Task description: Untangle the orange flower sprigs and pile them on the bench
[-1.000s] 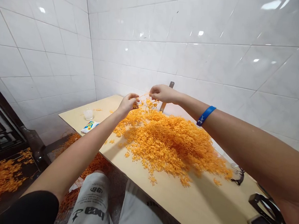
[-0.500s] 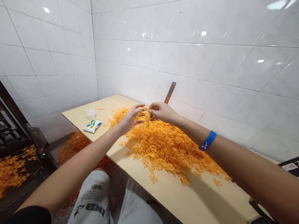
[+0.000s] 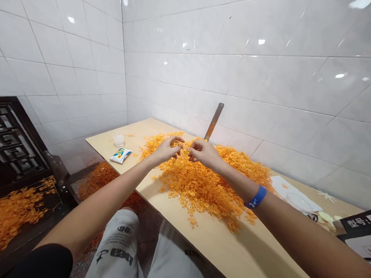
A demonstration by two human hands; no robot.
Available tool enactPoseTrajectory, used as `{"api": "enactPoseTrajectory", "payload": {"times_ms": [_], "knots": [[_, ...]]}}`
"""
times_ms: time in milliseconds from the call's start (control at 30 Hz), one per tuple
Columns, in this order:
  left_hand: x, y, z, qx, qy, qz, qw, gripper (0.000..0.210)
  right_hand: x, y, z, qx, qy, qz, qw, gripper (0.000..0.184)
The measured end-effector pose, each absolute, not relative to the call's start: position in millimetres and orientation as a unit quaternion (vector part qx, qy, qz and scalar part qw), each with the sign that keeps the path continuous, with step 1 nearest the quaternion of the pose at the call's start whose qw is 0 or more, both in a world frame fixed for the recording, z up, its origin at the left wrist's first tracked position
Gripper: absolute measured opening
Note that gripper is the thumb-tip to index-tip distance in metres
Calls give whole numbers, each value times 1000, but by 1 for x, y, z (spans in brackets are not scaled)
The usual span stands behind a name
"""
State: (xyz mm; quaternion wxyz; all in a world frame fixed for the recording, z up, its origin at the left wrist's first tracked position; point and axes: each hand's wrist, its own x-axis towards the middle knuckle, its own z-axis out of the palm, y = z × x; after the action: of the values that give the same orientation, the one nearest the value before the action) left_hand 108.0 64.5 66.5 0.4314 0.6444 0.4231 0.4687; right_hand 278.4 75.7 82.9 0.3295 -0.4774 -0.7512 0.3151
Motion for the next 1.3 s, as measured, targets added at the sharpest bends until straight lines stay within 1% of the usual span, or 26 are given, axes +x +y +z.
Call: {"api": "enactPoseTrajectory", "payload": {"times_ms": [100,167,200,233,300,367,467,500,567,633,667,700,733,800,833,900,933,1000,1100,1200,1267,1300], "knots": [[102,66,62,659,420,448,434,29,282,75,82,-476,-745,326,335,5],[100,68,59,665,423,442,428,30,283,75,81,-460,-758,333,321,19],[100,69,58,666,428,440,423,32,282,75,81,-452,-771,327,308,23],[100,70,58,665,434,440,418,34,282,76,80,-446,-785,312,295,23],[101,74,60,663,444,439,413,39,280,78,80,-448,-810,255,278,17],[102,78,67,661,442,436,420,41,279,82,81,-465,-825,168,272,10],[103,75,74,659,432,442,428,41,281,88,84,-484,-831,64,268,9],[102,69,71,657,440,461,404,41,282,89,84,-487,-831,49,265,9],[97,47,50,634,480,528,300,40,286,90,83,-487,-833,41,260,11],[89,8,6,576,540,590,166,34,290,89,80,-486,-835,43,255,11],[86,-17,-22,537,580,599,124,31,292,88,78,-483,-836,46,255,11],[84,-44,-52,512,624,580,108,32,294,87,76,-482,-837,49,256,10],[83,-72,-82,507,666,535,119,34,296,87,74,-481,-837,52,258,10],[84,-121,-131,542,723,390,178,39,299,88,71,-480,-836,58,259,10],[87,-140,-148,595,716,294,216,41,300,89,69,-481,-835,62,259,10],[91,-163,-165,670,688,146,238,45,301,91,69,-487,-829,75,264,10],[92,-168,-167,693,674,92,237,46,301,92,69,-491,-825,83,269,11],[90,-169,-164,712,664,37,225,47,300,93,72,-499,-814,102,278,14],[80,-167,-154,718,653,30,239,44,296,91,77,-505,-810,119,274,15],[72,-164,-132,713,631,82,295,29,295,88,79,-499,-812,134,271,13],[72,-154,-102,711,607,168,313,22,295,87,79,-495,-803,176,283,16],[75,-143,-83,708,591,232,308,21,295,86,78,-493,-790,215,296,18]]}}
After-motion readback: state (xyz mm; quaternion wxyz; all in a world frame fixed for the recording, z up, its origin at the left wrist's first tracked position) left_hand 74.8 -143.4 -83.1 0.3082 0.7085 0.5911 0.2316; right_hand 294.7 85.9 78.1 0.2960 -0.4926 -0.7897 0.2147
